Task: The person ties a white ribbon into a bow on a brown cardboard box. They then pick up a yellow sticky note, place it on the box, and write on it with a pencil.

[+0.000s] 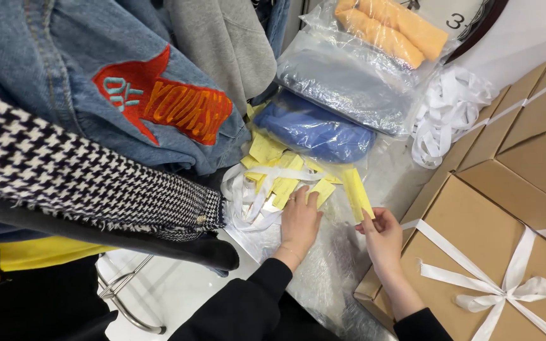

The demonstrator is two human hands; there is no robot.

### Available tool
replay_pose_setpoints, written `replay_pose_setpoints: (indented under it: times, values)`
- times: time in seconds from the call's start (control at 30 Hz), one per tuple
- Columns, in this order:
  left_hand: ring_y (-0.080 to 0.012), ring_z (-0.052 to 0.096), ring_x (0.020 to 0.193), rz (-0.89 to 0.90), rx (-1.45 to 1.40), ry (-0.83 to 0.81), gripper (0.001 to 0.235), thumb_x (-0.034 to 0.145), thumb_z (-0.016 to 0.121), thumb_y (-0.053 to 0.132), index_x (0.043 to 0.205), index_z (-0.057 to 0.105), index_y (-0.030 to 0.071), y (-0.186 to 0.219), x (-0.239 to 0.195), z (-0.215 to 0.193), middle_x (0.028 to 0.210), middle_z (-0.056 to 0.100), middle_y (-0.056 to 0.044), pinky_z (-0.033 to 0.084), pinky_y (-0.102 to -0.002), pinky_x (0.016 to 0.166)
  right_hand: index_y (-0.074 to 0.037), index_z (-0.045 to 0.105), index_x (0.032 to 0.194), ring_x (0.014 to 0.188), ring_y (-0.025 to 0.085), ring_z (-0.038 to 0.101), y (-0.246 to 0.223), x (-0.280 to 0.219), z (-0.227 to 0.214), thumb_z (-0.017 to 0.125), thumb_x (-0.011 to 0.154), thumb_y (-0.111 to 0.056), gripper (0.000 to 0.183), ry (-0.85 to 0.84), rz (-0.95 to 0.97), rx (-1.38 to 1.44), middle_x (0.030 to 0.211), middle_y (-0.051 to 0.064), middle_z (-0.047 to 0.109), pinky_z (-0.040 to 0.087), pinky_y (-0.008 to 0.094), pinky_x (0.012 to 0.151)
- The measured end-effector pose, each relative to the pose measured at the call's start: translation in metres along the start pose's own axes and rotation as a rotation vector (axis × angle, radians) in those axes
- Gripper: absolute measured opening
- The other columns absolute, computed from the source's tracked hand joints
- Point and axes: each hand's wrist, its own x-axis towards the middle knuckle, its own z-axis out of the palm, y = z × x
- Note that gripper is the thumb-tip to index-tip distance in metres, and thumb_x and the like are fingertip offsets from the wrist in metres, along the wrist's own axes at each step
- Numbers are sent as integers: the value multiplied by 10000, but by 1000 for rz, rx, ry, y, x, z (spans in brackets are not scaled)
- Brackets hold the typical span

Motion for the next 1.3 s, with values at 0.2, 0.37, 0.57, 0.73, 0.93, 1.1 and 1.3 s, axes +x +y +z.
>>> replay_pose_setpoints:
  times: [0.2, 0.37, 0.57, 0.73, 0.93, 1.1, 1.3]
  values:
    - [-291, 752, 998, -166, -72, -33, 243, 1014, 627, 184, 1250, 683, 167, -19, 5, 9, 1072, 743, -68, 611, -412, 862, 54, 698, 1070, 710, 257, 734, -7, -1, 2, 720, 1000, -124, 192, 2, 17, -9, 859, 206, 687, 617, 372, 745]
    - [-389, 748, 1048, -300, -464, 1, 271, 999, 603, 52, 1260, 617, 124, 2, 3, -44, 1091, 761, -165, 596, -478, 902, 42, 684, 1081, 697, 258, 726, -11, -1, 4, 723, 998, -122, 188, -5, 32, -10, 868, 203, 687, 620, 384, 739]
    - [-148, 669, 809, -830, -1575, -125, 248, 1000, 616, 7, 1233, 566, 72, 0, -13, -47, 1106, 720, -103, 564, -251, 688, 3, 481, 1367, 704, 263, 673, -38, -13, 3, 568, 937, 53, 442, -34, 50, -14, 927, 243, 668, 601, 412, 791]
    - [-146, 623, 928, -1069, -2580, -402, 292, 1064, 477, 24, 1341, 567, 50, -36, -31, -23, 1211, 623, -82, 529, -184, 684, -49, 500, 1433, 698, 271, 676, -25, -10, 4, 510, 976, 50, 467, -72, 18, -32, 919, 252, 673, 590, 402, 784]
    - [-123, 584, 868, -1067, -2577, -426, 321, 1041, 455, 10, 1347, 538, 64, -35, -39, -53, 1163, 578, -44, 486, -185, 654, -170, 750, 1213, 632, 232, 696, -22, -17, 6, 577, 947, -44, 342, -139, 3, -262, 730, 141, 771, 571, 362, 687]
    - [-204, 739, 1086, -867, -1463, -286, 433, 994, 557, 66, 1414, 603, -27, -17, -46, -70, 1262, 708, -130, 634, -363, 936, -211, 839, 1087, 1009, 316, 786, -10, -16, 17, 719, 878, -86, 272, -321, -122, -456, 1116, 88, 805, 638, 420, 876]
    - [-282, 759, 1083, -594, -905, -379, 345, 923, 726, 212, 1263, 775, 181, -22, -64, -49, 1298, 689, -166, 621, -394, 919, -124, 804, 1126, 1032, 385, 732, -37, -11, 36, 711, 909, -126, 235, -209, -285, -517, 1158, 197, 688, 622, 438, 880]
